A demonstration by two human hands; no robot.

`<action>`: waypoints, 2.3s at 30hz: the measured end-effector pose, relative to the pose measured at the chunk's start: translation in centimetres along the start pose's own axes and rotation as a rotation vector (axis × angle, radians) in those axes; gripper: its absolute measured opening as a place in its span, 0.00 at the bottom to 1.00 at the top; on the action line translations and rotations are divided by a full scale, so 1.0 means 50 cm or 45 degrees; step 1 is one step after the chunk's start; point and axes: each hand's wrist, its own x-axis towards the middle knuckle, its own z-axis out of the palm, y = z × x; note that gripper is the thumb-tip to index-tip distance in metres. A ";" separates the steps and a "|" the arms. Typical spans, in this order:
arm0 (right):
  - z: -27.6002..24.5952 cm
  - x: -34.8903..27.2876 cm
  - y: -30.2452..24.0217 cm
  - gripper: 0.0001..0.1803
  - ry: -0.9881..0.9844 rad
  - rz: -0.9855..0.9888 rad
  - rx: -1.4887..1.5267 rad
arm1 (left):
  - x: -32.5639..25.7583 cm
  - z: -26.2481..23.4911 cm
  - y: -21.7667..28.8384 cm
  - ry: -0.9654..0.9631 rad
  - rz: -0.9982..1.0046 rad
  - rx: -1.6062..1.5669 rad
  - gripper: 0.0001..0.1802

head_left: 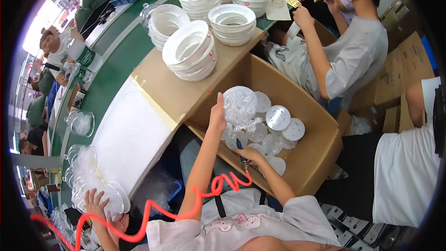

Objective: Assembling and cleaning plastic components for light fixtures on a factory line.

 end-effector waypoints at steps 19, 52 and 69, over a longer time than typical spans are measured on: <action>-0.288 -0.171 -0.647 0.09 1.232 -1.502 -1.388 | -0.208 -0.291 0.261 0.029 0.845 -0.065 0.40; 0.050 -0.093 -0.677 0.23 0.442 -1.074 -1.117 | -0.267 -0.529 0.439 -0.163 0.820 -0.875 0.28; 0.004 -0.030 -0.979 0.16 -0.026 -1.564 -0.157 | -0.222 -0.433 0.362 0.546 1.420 0.795 0.26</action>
